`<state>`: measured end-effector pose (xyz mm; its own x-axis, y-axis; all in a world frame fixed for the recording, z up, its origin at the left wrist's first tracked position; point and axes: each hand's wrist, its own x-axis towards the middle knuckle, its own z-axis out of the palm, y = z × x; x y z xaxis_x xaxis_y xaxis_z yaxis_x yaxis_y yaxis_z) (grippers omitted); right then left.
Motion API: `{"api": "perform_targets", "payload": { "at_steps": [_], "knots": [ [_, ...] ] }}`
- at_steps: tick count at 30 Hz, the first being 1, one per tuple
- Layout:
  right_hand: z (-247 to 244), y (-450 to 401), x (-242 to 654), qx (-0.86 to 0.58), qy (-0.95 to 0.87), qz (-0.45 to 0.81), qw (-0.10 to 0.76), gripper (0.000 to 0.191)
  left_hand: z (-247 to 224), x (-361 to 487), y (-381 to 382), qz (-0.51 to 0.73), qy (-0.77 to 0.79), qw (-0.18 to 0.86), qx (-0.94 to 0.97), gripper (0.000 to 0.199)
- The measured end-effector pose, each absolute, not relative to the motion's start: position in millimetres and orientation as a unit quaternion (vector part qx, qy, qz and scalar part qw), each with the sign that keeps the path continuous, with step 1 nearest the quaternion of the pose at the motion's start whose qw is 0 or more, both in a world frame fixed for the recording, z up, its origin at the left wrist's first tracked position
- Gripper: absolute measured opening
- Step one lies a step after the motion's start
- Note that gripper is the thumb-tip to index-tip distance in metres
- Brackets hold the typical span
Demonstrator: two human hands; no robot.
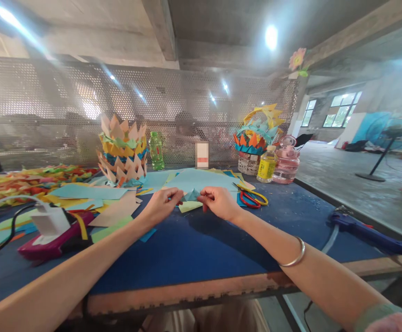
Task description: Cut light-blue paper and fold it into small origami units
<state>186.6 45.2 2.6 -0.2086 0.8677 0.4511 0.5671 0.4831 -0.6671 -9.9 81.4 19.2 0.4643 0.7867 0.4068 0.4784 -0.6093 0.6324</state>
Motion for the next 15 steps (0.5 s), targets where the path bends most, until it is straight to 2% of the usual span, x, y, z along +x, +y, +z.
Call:
{"api": "perform_targets", "payload": {
  "at_steps": [6,11,15],
  "knots": [
    [0.3,40.9,182.5,-0.439,-0.779,0.209,0.396,0.032,17.8,-6.1,78.9,0.337,0.340,0.389,0.787,0.032],
    [3.7,37.4,181.3,-0.448,-0.790,0.169,0.384,0.032,13.1,-7.5,83.0,0.343,0.335,0.422,0.770,0.030],
    [4.1,38.6,181.1,-0.446,-0.778,0.130,0.424,0.022,13.3,-6.6,82.8,0.354,0.346,0.431,0.754,0.027]
  ]
}}
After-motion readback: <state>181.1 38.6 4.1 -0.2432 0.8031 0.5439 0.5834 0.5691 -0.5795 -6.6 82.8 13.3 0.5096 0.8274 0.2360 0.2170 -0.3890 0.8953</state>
